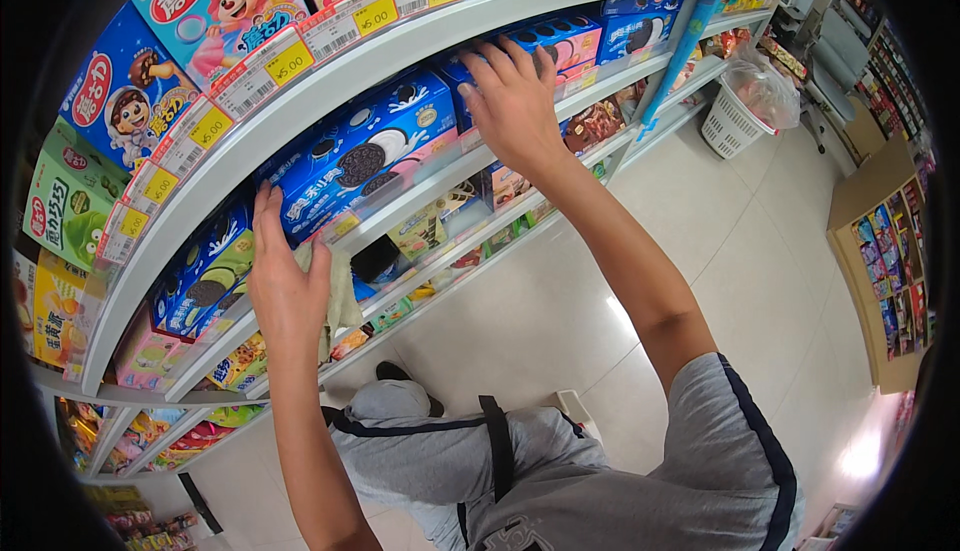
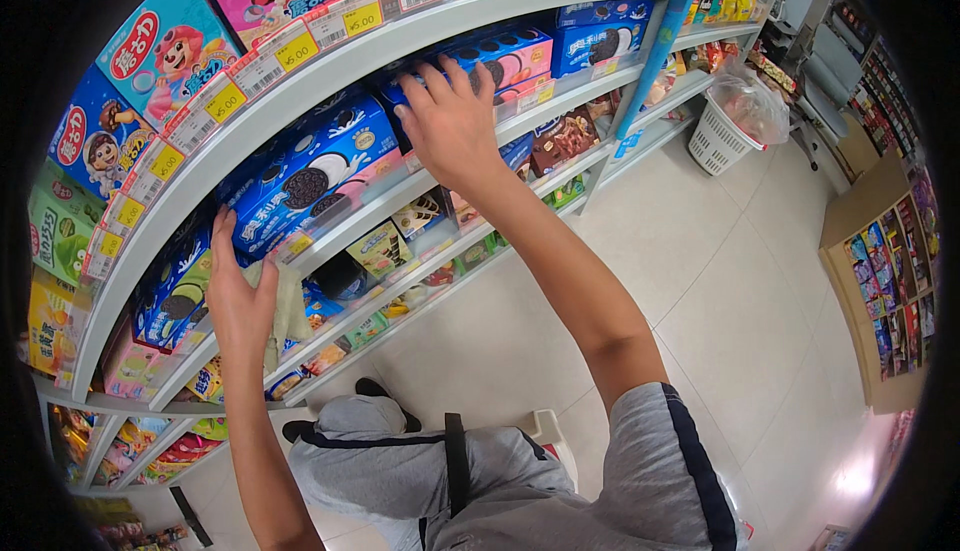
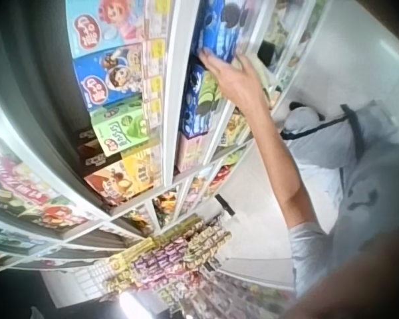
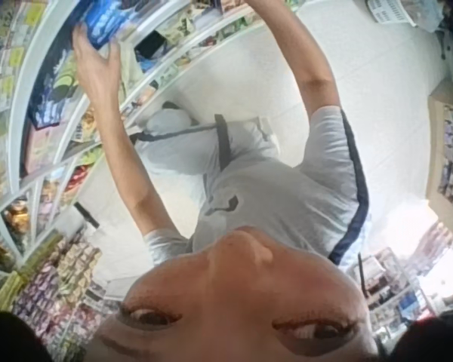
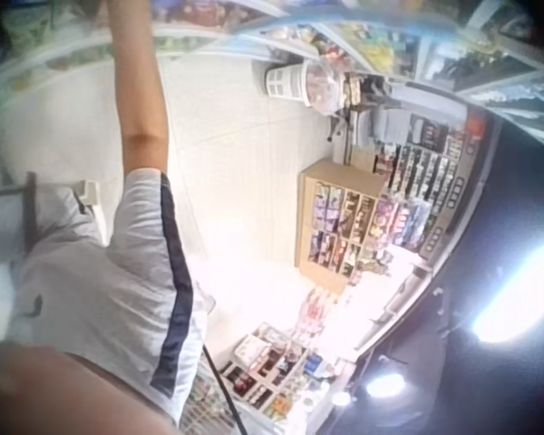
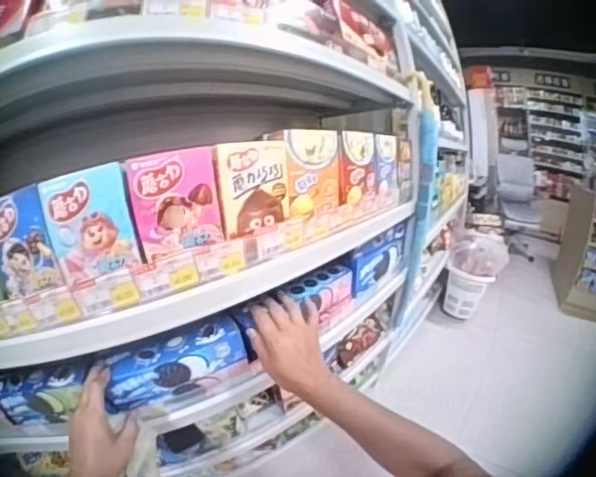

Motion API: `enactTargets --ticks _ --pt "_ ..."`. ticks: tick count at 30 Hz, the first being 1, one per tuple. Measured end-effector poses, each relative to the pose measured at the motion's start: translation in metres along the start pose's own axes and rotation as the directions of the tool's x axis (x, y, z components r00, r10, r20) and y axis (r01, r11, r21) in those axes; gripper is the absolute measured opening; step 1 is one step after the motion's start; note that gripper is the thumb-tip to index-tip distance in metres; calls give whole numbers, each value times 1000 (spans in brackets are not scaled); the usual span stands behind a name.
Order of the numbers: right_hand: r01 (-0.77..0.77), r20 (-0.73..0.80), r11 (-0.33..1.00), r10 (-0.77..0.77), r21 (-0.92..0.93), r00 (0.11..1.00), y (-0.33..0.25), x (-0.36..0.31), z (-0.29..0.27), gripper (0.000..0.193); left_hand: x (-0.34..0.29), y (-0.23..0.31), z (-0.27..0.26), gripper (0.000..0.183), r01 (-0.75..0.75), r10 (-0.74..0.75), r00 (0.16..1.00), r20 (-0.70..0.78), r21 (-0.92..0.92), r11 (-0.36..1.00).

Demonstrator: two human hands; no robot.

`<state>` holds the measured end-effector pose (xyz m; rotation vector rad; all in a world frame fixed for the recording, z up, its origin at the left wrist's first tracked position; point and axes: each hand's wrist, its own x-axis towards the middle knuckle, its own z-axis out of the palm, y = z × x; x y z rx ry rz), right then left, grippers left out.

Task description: The person wipes the front edges of a snack aisle shelf with a cloth, then repeatedly picks up individual snack packages, wipes them, and places them back. The person handles multiple snack boxes and bags one at a time while moving along the shelf.

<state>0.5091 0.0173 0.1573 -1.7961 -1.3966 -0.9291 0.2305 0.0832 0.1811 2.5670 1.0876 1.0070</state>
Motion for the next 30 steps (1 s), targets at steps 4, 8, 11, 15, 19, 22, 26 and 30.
enactTargets --ticks 4,8,11,15,19,22,26,30 --pt "11 15 1000 -11 -3 1000 0 -3 2 40 0 -1 0 57 -44 44 999 -16 28 999" --pt "37 -31 997 -35 61 999 7 -8 -1 45 -8 11 -2 61 -121 125 981 -151 37 992" --pt "-239 -248 947 289 215 925 44 -10 -7 26 -36 25 -15 71 -77 48 983 -180 -158 984" --pt "-520 -372 684 722 512 583 128 6 -2 16 -86 28 -29 78 -72 11 985 -173 -353 933" --pt "-685 -270 654 757 322 596 185 17 7 17 -124 20 -28 82 -137 96 986 -136 -336 932" --pt "-628 -326 765 635 142 700 191 26 7 17 -144 16 -29 82 -58 28 996 -89 -362 930" --pt "-692 -210 718 689 74 693 182 43 1 23 -161 12 -37 92 76 -79 997 8 -374 924" --pt "-768 -306 640 738 32 602 180 53 3 39 -167 6 -36 87 75 -104 993 -48 -419 905"
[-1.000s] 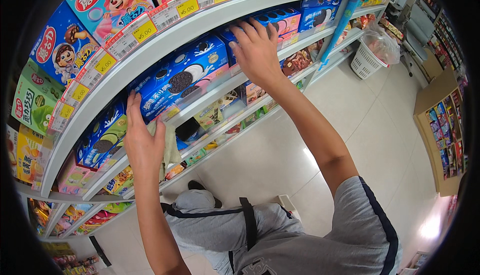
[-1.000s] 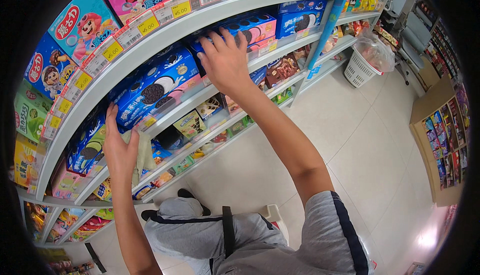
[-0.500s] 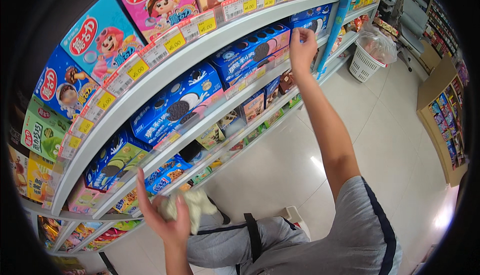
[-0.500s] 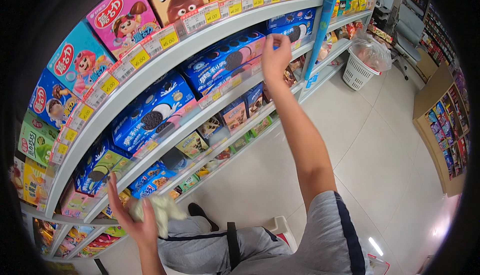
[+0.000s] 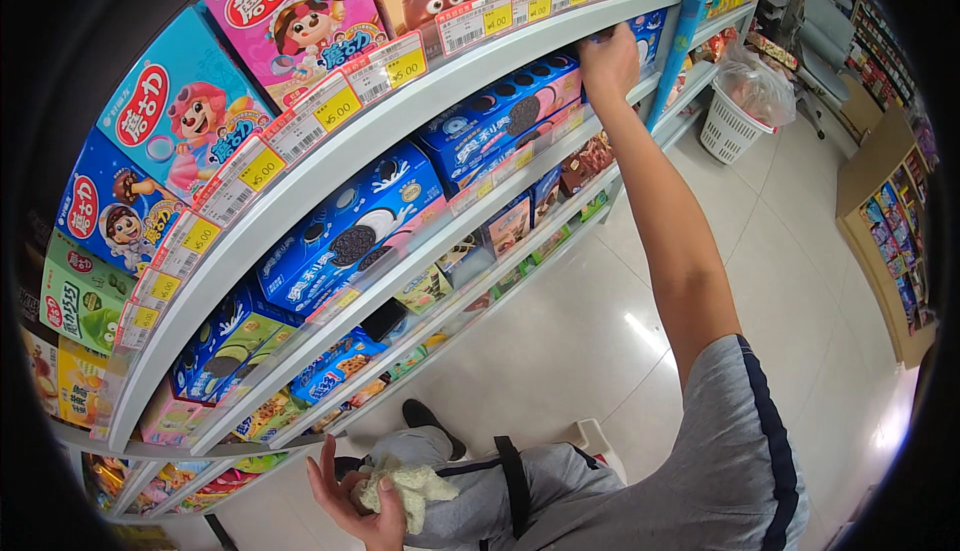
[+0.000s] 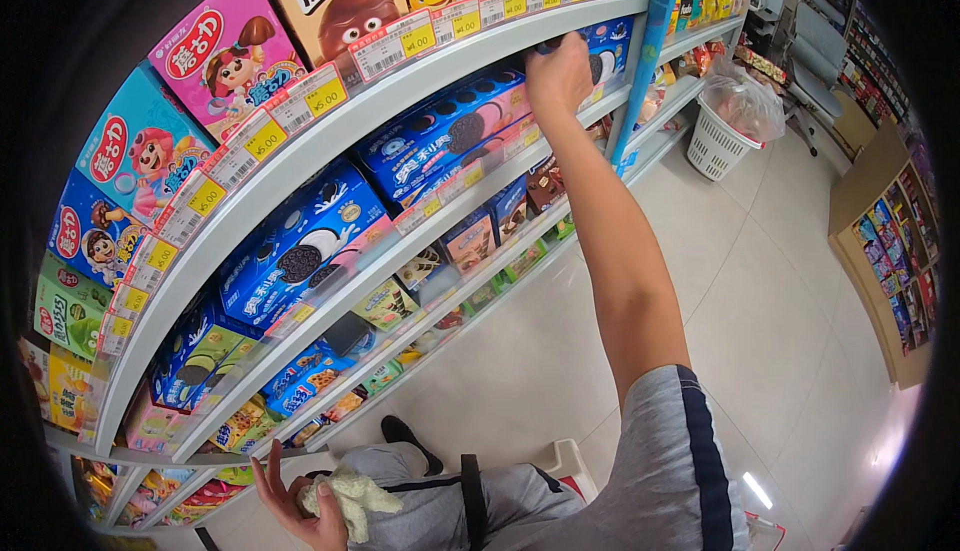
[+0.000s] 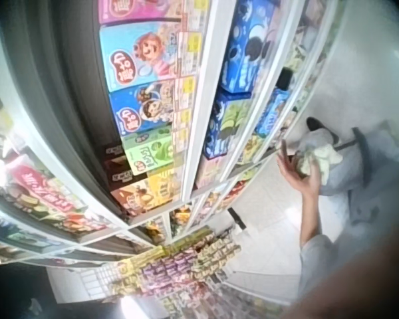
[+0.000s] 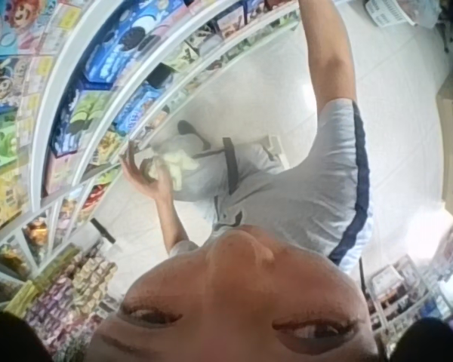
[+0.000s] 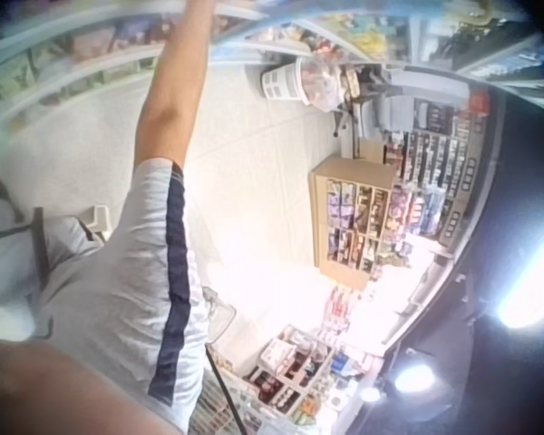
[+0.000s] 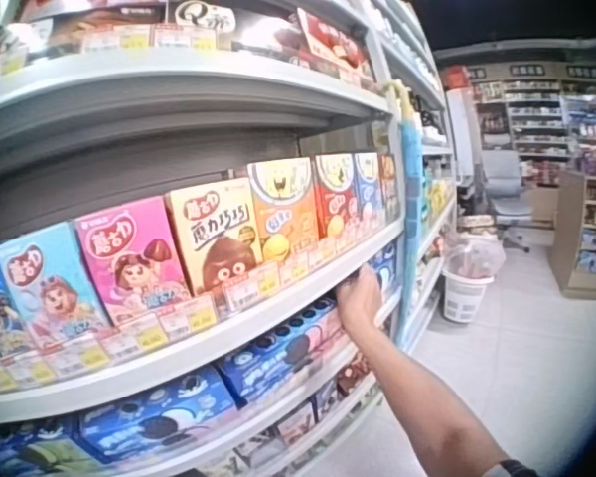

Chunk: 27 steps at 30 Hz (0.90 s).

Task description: The person wipes the front edges of a snack aisle shelf with a cloth, then repeatedly picks up individual snack packages, wipes them, and places them back. The person handles multiple snack boxes and bags one at a time while moving along the shelf.

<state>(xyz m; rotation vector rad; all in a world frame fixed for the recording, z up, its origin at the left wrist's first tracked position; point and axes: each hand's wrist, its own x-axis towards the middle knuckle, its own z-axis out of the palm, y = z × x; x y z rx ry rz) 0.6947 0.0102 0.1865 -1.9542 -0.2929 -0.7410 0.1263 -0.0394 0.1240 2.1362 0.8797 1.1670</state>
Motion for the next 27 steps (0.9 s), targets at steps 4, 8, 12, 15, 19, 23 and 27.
enactTargets --ticks 4,8,12,15,19,23,27 --pt "-33 -69 999 33 -6 997 4 4 12 55 -4 -5 -2 85 -3 3 999 -41 -22 1000" --pt "98 -49 989 -103 -109 993 16 18 21 64 -8 -10 -4 83 37 -40 997 -59 -56 998" --pt "140 57 975 -133 -170 990 36 32 24 69 -11 -18 -3 82 51 -55 997 -61 -64 997" --pt "225 -15 973 -226 -46 974 49 30 24 66 -12 -21 -2 82 119 -121 991 -51 -43 992" --pt "300 -57 951 -297 69 953 55 20 22 61 -12 -21 4 81 244 -244 968 -64 -12 970" --pt "347 -66 936 -344 54 937 53 14 20 60 -9 -18 12 81 319 -320 945 -65 -31 947" --pt "389 -31 921 -388 41 921 52 11 11 65 -6 -15 18 81 310 -313 948 -56 -57 949"
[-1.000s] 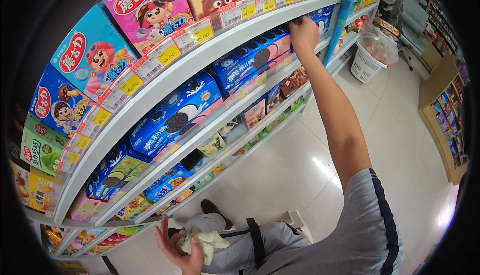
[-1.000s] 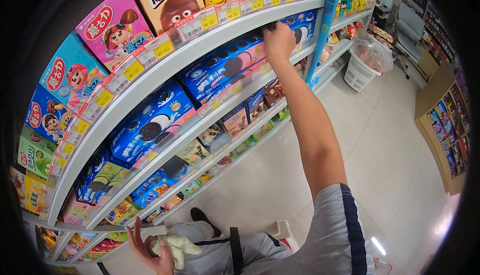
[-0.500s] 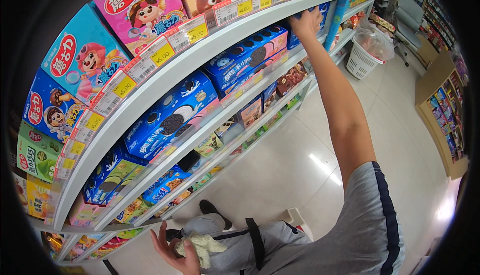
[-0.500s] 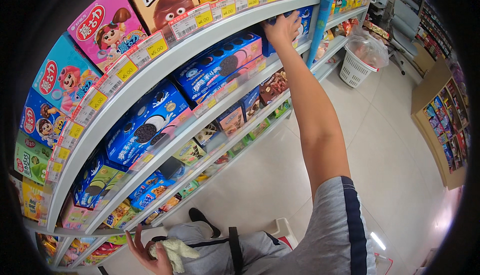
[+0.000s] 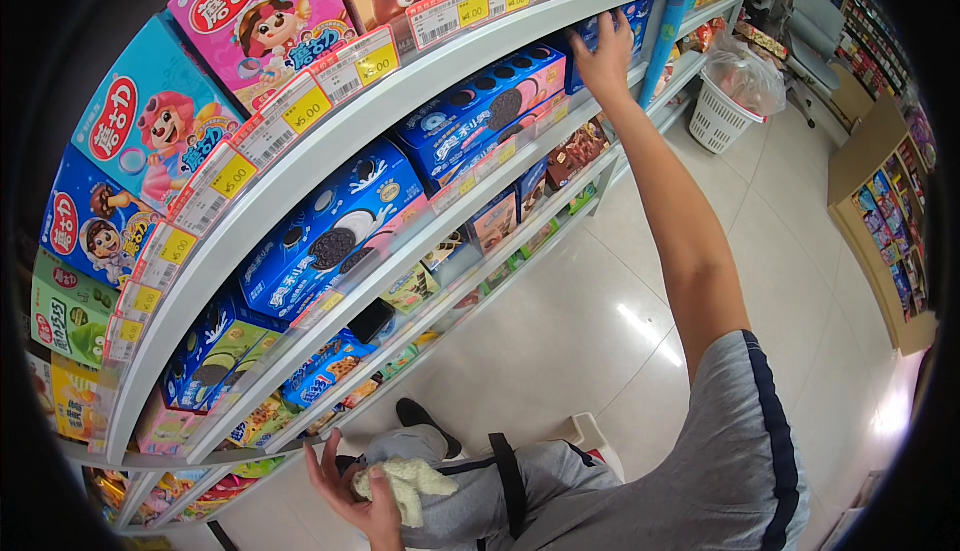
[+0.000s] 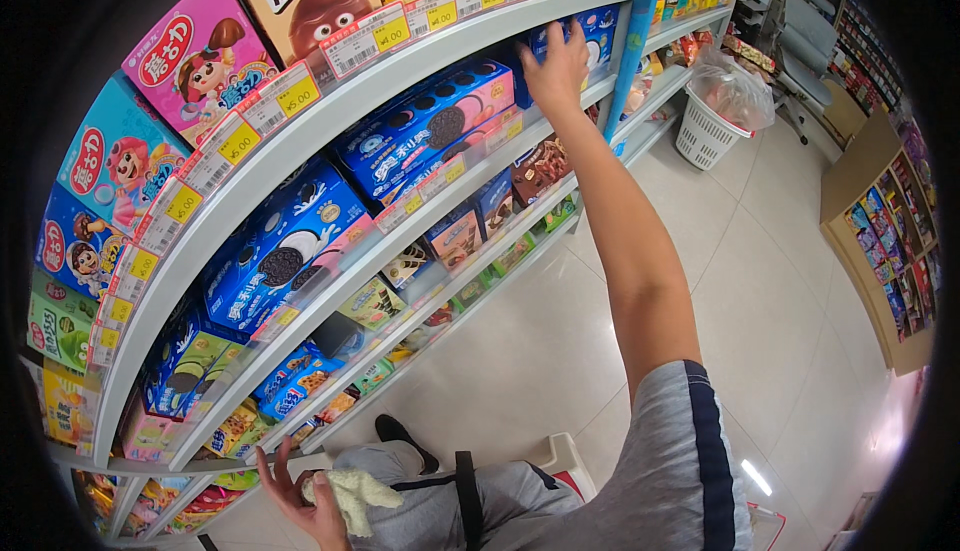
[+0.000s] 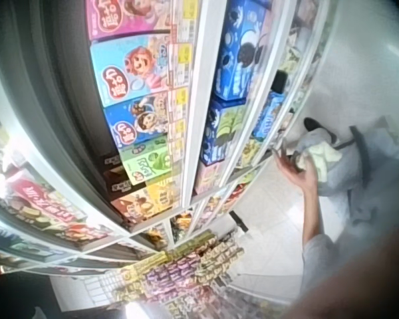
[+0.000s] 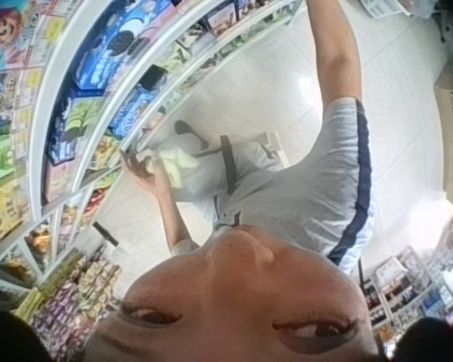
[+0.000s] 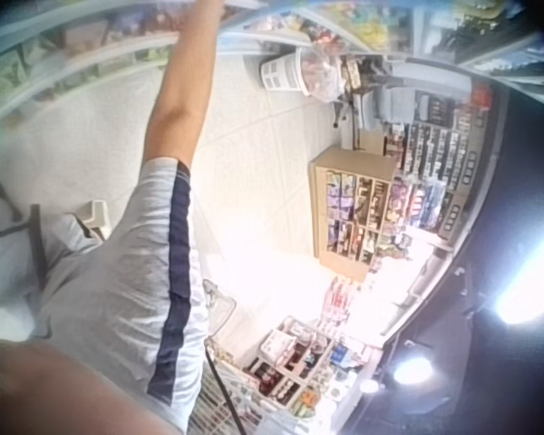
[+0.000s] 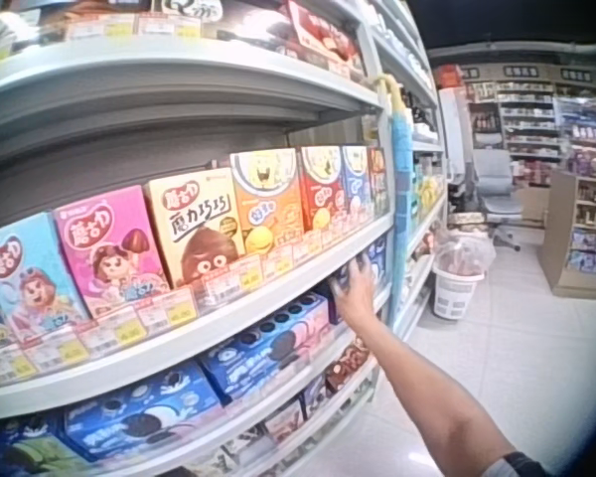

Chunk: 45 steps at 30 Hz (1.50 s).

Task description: The person wipes the front edges of a snack aisle shelf with a cloth, then repeatedly picks up individual snack packages, wipes them, and places them back. The person handles multiple snack boxes and bags one at a time while moving along the shelf.

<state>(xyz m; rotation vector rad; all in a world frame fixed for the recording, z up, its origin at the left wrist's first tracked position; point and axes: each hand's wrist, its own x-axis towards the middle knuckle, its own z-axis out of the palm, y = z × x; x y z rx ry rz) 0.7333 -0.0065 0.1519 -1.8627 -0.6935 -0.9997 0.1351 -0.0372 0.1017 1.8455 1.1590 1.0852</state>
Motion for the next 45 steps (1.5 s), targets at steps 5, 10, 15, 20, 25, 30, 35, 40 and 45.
enactTargets --ticks 5,10,15,20,25,30,35,40,45 --pt "87 24 996 -87 -11 996 -4 -9 -22 81 0 1 2 81 10 -11 1000 -16 -26 1000" --pt "334 223 896 -276 -292 935 -12 3 -39 67 -1 2 1 79 -41 41 999 -17 2 999" --pt "587 414 723 -438 -365 798 -7 20 -45 52 -5 3 0 81 21 -21 1000 4 -8 1000" --pt "597 416 702 -444 -389 794 -2 24 -39 53 -8 0 0 80 59 -59 998 1 -1 998" --pt "573 389 778 -459 -259 799 0 22 -33 52 -9 0 1 81 49 -49 999 -2 -34 998" --pt "597 293 780 -536 -187 792 11 20 -26 45 -8 0 4 80 76 -76 997 7 -78 994" --pt "603 273 795 -567 -66 777 22 22 -18 50 -13 -6 4 80 73 -67 996 52 -124 990" --pt "668 236 737 -634 -101 736 30 24 -14 55 -14 -7 8 79 53 -39 994 101 -132 990" --pt "686 264 702 -636 -190 725 35 26 -17 45 -13 -10 15 77 143 -114 987 113 -292 946"
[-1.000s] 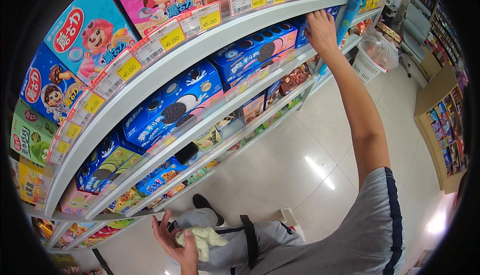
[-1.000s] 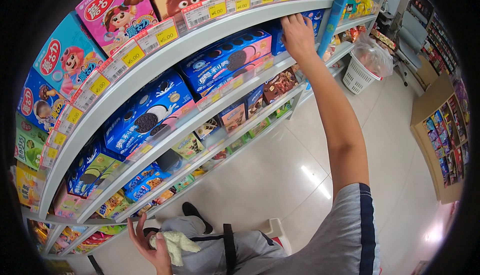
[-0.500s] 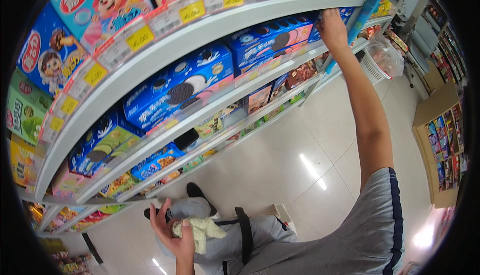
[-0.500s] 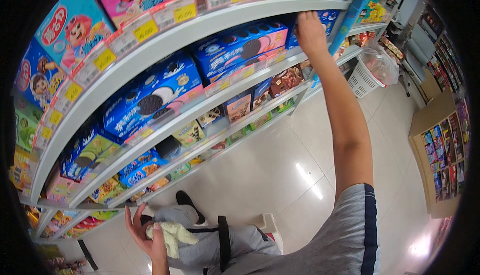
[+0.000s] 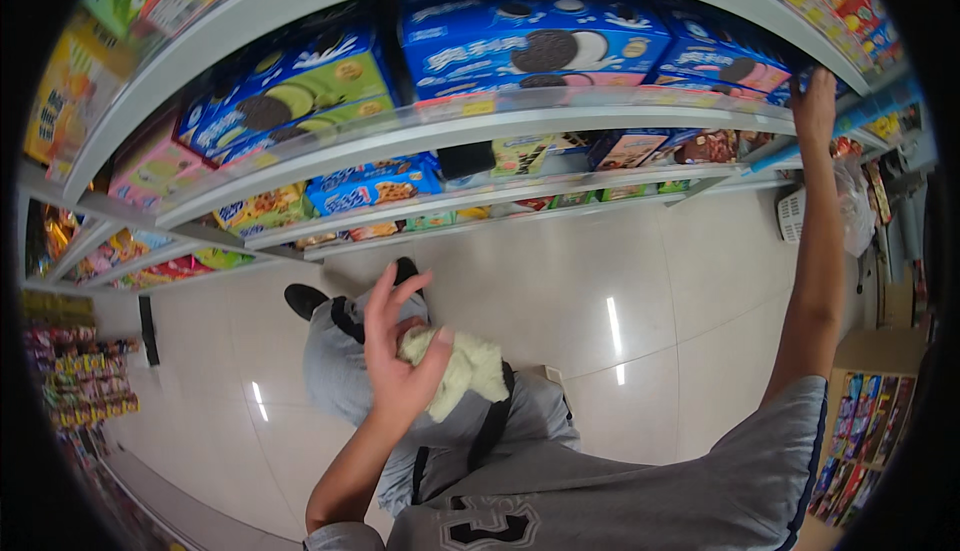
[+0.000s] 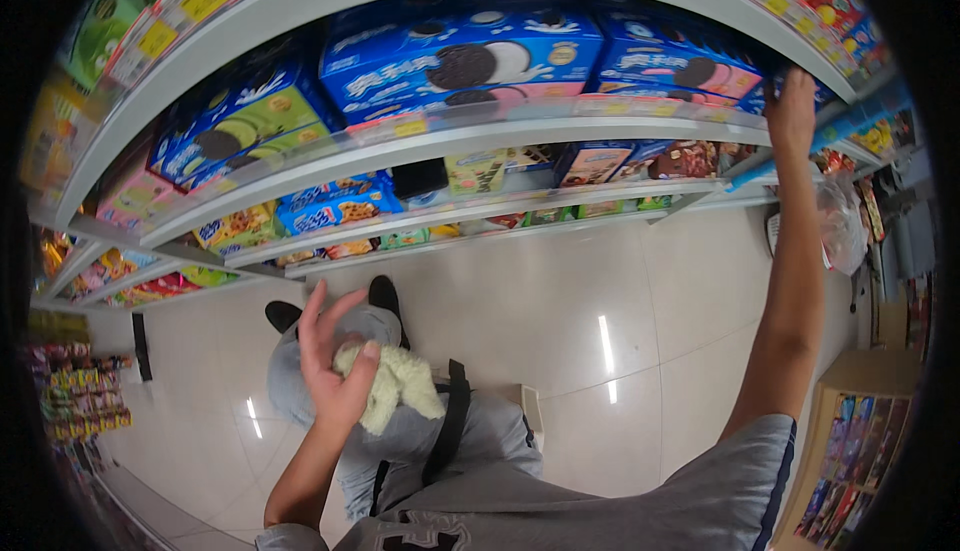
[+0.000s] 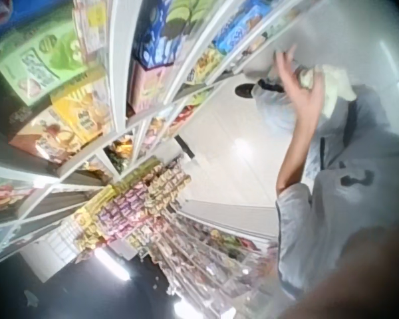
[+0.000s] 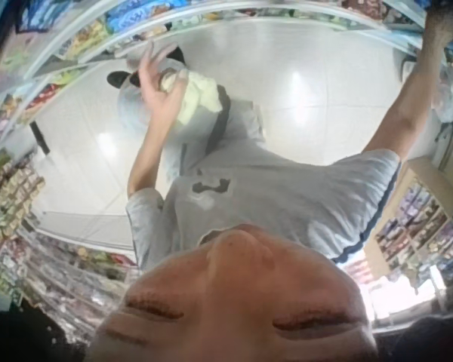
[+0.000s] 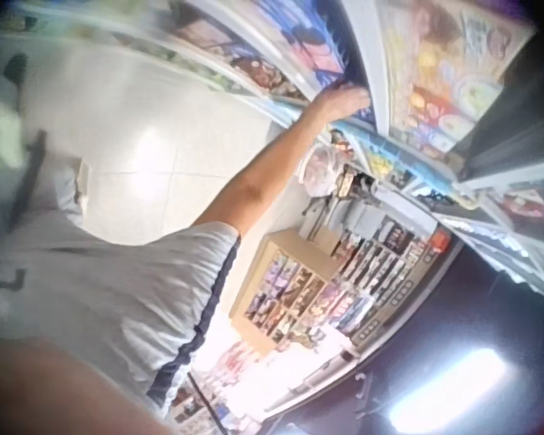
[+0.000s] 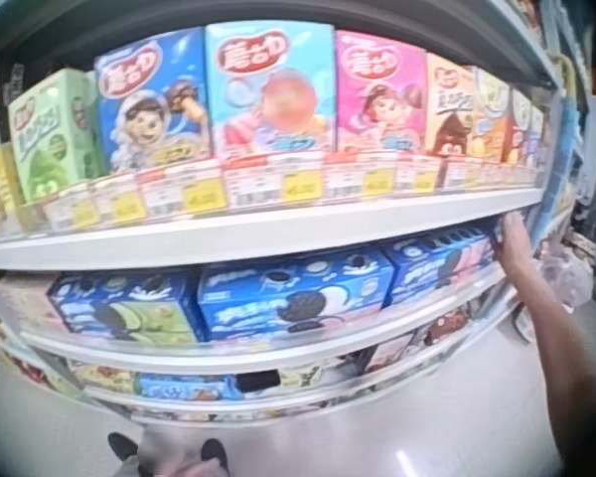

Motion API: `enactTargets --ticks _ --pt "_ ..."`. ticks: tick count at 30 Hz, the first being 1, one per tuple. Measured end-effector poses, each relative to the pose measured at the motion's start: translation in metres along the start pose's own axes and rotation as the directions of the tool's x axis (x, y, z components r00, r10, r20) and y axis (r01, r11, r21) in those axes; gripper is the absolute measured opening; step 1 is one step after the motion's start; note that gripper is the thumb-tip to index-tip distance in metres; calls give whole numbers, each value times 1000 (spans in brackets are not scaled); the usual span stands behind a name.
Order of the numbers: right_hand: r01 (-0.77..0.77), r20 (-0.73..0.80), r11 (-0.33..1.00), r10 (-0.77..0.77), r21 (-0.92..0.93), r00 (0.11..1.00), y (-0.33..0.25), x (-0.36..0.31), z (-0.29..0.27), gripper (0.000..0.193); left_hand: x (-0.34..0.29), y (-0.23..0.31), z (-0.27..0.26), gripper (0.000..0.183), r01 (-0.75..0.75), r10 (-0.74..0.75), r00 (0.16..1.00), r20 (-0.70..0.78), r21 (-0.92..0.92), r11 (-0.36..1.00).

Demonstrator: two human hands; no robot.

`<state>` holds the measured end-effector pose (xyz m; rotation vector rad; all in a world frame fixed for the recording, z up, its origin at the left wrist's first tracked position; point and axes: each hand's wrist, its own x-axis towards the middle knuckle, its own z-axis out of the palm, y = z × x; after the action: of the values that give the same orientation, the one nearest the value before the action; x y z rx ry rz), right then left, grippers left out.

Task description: The person wipes the front edges of a snack aisle shelf with a cloth, then repeatedly picks up individual snack packages, wipes them, and places them back. The person handles multiple snack boxes and bags one at a time while moving along the shelf.

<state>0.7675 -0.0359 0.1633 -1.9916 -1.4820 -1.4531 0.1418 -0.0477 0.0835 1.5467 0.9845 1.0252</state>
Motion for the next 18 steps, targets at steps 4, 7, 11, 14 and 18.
enactTargets --ticks 4,7,11,14,18 --pt "26 57 1000 -26 8 998 12 -1 2 44 10 -36 8 55 213 -241 965 -100 -234 949" --pt "33 68 999 -35 22 997 24 -3 7 42 17 -69 14 40 399 -568 817 95 -805 440" --pt "67 74 997 -69 29 995 32 -1 11 36 19 -92 24 40 372 -573 771 278 -927 50" --pt "-13 203 997 27 -71 979 14 -1 -1 42 21 -98 30 43 286 -588 759 282 -954 -88" --pt "-266 -120 906 320 330 940 -81 -52 -58 45 22 -105 24 41 250 -605 740 293 -955 -156"
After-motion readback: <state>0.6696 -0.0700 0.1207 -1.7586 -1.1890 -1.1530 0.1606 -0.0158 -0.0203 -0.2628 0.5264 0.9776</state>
